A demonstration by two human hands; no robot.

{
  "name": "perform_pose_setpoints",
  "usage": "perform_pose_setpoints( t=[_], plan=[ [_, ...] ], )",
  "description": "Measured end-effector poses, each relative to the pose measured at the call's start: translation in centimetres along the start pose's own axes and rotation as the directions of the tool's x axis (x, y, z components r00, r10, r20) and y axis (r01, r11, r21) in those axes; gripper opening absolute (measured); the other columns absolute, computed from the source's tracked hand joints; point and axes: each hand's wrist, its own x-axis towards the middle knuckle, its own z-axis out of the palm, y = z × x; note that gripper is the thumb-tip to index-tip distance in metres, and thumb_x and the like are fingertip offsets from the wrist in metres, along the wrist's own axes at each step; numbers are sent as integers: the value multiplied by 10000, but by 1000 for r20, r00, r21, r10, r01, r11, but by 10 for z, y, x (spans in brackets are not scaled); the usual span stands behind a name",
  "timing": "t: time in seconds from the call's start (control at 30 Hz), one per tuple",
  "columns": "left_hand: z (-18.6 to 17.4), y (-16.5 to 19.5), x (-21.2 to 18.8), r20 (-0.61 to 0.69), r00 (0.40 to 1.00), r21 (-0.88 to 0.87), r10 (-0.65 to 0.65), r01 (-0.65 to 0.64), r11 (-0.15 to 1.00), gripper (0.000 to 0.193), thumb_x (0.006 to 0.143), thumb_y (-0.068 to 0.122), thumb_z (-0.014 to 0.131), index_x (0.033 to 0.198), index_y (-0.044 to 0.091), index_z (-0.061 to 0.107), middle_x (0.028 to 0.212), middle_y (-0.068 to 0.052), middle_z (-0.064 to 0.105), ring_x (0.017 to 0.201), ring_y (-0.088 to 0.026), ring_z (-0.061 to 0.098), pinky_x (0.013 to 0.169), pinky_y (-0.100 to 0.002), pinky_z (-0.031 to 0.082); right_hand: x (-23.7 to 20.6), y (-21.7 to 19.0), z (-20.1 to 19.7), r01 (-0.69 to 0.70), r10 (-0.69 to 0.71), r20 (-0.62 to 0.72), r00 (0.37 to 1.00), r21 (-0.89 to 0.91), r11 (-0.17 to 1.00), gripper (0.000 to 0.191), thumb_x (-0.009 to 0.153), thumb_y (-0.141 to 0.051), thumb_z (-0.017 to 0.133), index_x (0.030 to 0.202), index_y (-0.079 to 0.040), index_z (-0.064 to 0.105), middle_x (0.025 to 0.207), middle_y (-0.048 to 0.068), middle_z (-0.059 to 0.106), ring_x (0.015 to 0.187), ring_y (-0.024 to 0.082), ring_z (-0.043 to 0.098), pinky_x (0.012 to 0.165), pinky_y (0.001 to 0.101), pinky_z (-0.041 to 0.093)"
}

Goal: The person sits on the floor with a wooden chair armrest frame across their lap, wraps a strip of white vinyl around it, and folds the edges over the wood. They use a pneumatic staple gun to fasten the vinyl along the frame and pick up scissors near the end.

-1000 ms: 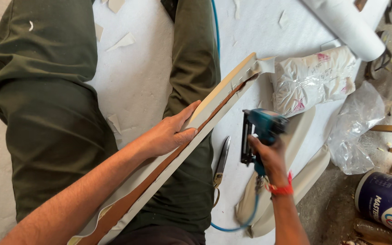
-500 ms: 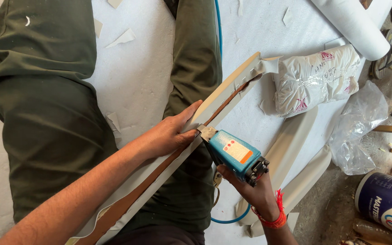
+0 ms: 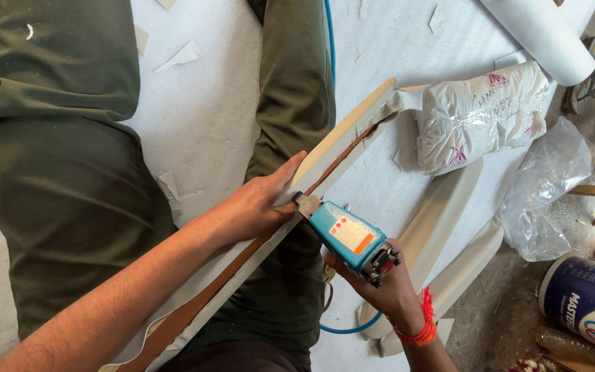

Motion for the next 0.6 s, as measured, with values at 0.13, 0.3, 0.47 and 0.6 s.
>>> perform_pose_setpoints(
  t=[0.13,0.3,0.47,0.6],
  plan=[
    [0,-2,1,22,998,-7,-53,54,999,859,942,277,602,1621,297,77,1146,-203,721,1013,-290,761,945,-429,569,1,-5,-2,-3,3,14,1000,-10,1000,191,805,-159,848,957,-57,796,788,23,819,702,83,759,632,270,597],
    [1,-5,1,-9,1000,11,22,-22,1000,880,945,287,631,1617,275,63,1204,-221,694,1101,-309,712,977,-440,539,2,1,-4,110,-108,36,993,-43,993,189,819,-162,848,965,-55,792,787,24,810,672,85,750,627,268,586],
    [1,-5,0,-23,994,-41,103,-104,994,880,926,249,634,1622,256,96,1204,-225,714,1108,-327,731,965,-444,554,-5,15,-3,236,-240,-35,970,-96,967,251,836,-112,802,1067,-21,759,949,60,812,863,121,756,728,288,558],
    [-1,-5,-1,2,1000,-17,-27,27,999,881,927,265,649,1619,292,105,1222,-218,702,1135,-336,705,991,-442,518,-5,23,-4,13,4,-98,995,178,984,274,861,-110,797,1111,-17,735,961,44,812,869,110,762,745,276,629]
  ],
)
